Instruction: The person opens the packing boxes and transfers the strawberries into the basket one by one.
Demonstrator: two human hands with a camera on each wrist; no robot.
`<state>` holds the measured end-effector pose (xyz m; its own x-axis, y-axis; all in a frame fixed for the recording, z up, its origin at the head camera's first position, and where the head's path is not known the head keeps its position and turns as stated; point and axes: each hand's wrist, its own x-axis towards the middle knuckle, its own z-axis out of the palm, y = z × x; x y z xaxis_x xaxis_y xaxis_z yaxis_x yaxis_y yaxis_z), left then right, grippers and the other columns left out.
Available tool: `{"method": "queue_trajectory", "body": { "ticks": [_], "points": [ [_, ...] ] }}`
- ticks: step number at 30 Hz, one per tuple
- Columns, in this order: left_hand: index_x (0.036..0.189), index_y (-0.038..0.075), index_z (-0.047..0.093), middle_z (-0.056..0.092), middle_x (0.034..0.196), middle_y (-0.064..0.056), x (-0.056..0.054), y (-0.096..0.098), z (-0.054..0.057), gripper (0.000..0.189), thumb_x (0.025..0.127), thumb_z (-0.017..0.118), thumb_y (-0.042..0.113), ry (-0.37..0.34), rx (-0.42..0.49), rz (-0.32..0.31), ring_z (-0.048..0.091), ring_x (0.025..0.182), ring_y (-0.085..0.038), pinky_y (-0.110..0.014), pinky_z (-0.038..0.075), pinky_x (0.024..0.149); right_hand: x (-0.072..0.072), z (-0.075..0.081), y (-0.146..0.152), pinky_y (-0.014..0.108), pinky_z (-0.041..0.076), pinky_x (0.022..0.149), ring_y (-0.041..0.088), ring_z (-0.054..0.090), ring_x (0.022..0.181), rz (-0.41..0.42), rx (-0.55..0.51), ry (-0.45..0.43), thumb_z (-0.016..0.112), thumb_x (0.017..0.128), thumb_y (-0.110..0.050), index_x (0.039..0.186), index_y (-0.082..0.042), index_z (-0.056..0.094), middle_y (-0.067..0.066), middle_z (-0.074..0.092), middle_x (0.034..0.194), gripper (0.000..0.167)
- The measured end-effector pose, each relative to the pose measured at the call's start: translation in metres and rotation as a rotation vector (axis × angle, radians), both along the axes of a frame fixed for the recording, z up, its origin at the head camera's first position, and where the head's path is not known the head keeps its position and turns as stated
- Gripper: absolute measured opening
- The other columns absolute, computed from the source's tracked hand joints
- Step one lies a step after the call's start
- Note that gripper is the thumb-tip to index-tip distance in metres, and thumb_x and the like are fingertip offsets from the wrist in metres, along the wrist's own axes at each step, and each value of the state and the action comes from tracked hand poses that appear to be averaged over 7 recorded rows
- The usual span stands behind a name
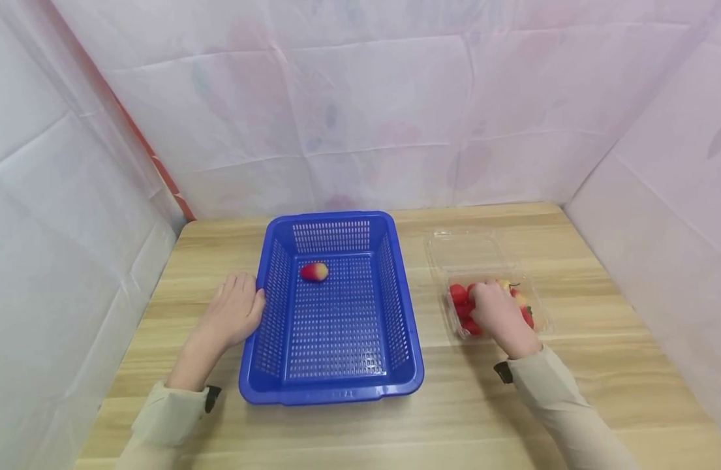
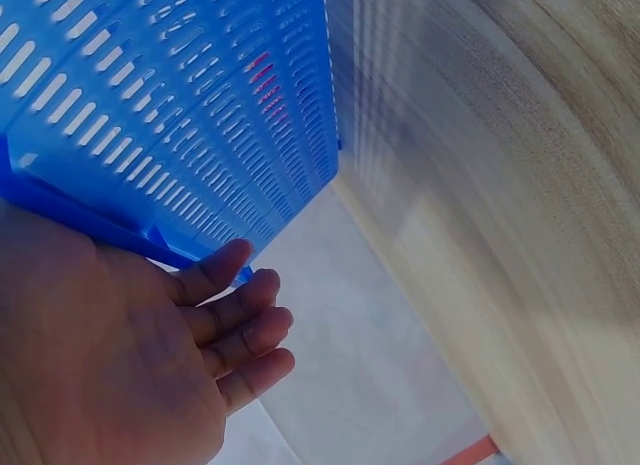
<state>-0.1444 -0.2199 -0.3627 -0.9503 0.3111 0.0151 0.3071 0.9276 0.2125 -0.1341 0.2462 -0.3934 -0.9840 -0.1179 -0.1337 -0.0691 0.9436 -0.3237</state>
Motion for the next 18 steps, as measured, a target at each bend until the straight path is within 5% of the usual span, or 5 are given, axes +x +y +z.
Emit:
{"method": "queue_trajectory", "body": {
  "ticks": [7, 18],
  "points": [
    [0.102, -0.003, 0.048, 0.044, 0.091, -0.012, 0.0010, 0.0006, 0.0015, 0.026, 0.102, 0.036, 0.020, 0.011, 0.012, 0.004, 0.041, 0.086, -0.030, -0.039, 0.034, 0.071, -0.0004, 0.0020, 0.0005, 0.041, 0.044, 0.053, 0.027, 0.051, 0.062, -0.045, 0.007, -0.030, 0.061, 0.074, 0.008, 0.071, -0.003, 0.064, 0.010, 0.059, 0.070, 0.012],
    [0.103, -0.003, 0.046, 0.043, 0.092, -0.013, 0.0000, 0.0007, 0.0003, 0.026, 0.102, 0.034, 0.020, -0.006, 0.012, -0.004, 0.040, 0.088, -0.031, -0.040, 0.034, 0.072, 0.0035, 0.0025, 0.0073, 0.051, 0.048, 0.056, 0.035, 0.060, 0.074, -0.083, -0.034, -0.040, 0.072, 0.077, -0.004, 0.101, 0.001, 0.070, 0.024, 0.065, 0.094, 0.024]
  ]
}}
